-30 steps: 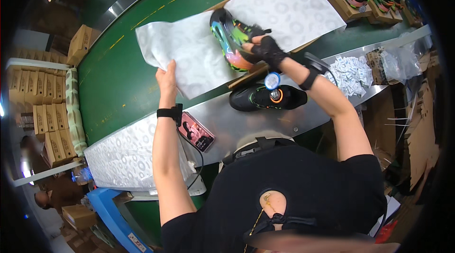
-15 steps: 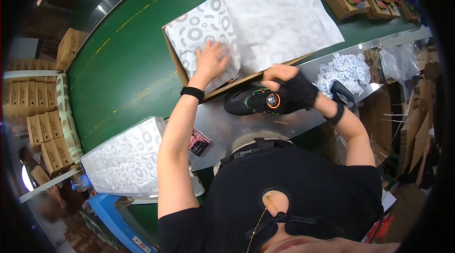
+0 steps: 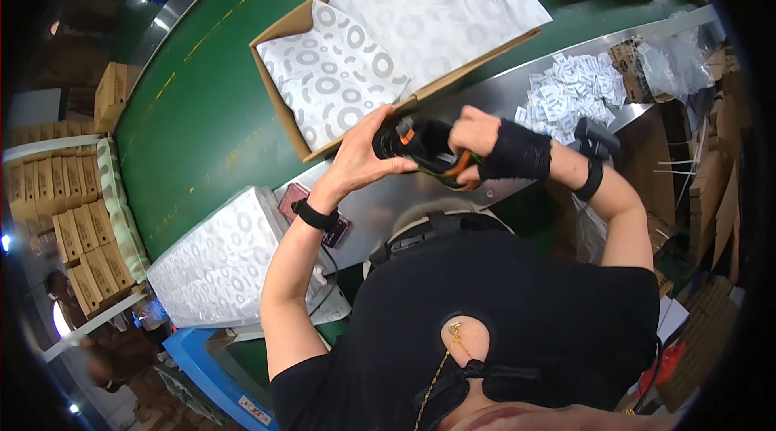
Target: Pack shoes into boxes with tissue paper and silica gel packets.
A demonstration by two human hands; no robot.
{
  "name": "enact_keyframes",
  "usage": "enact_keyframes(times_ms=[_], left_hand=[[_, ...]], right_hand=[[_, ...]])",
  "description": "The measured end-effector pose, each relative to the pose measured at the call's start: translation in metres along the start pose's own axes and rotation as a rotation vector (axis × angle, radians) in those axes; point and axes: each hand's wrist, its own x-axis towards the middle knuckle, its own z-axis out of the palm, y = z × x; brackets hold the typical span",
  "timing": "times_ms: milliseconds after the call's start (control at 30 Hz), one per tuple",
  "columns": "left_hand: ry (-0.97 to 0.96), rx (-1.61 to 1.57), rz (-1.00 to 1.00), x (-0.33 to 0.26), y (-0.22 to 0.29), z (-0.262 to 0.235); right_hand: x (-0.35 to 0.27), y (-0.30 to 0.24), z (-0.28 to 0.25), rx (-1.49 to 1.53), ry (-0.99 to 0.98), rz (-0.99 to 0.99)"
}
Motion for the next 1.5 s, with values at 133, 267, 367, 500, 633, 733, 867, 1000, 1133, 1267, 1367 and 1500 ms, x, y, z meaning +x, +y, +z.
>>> enact_keyframes(times_ms=[133,267,367,500,633,733,867,1000,1133,1267,1367,1500], left_hand=[[-0.097,-0.133,-0.135,-0.02,0.012,-0.003],[0.03,-0.199,-0.169,-0.023,0.029,-0.017],[0.076,-0.328,-0.189,-0.024,0.032,-0.028],[0.077,-0.52,-0.279,-0.018,0.022,-0.041],[0.168,-0.639,-0.407,-0.006,-0.009,-0.045],[0.466,-0.903,-0.534,0.006,-0.048,-0.052],[0.569,-1.14,-0.536,0.05,-0.092,-0.076],[0.571,-1.134,-0.753,0.087,-0.135,-0.054],[0.398,-0.966,-1.086,0.107,-0.119,-0.048],[0.304,-0.956,-0.956,0.093,-0.11,-0.054],[0.366,-1.061,-0.723,0.055,-0.099,-0.061],[0.886,-0.925,-0.541,-0.011,-0.102,-0.08]], right_hand=[[0.043,-0.032,-0.037,0.055,-0.02,-0.05],[0.069,-0.051,-0.057,0.249,-0.127,-0.04],[0.085,-0.06,-0.073,0.322,-0.158,-0.024],[0.099,-0.047,-0.079,0.41,-0.093,-0.009],[0.106,-0.02,-0.077,0.559,0.345,0.082],[0.089,-0.007,-0.08,0.574,0.626,0.071],[0.044,0.018,-0.03,0.629,-0.087,0.331],[0.021,0.063,0.049,0.969,-0.117,0.613],[0.029,0.127,0.102,0.988,0.277,0.809],[0.073,0.075,0.068,1.128,0.803,0.899],[0.073,0.105,0.08,0.36,0.934,0.587],[0.102,0.1,0.067,-0.653,0.508,0.281]])
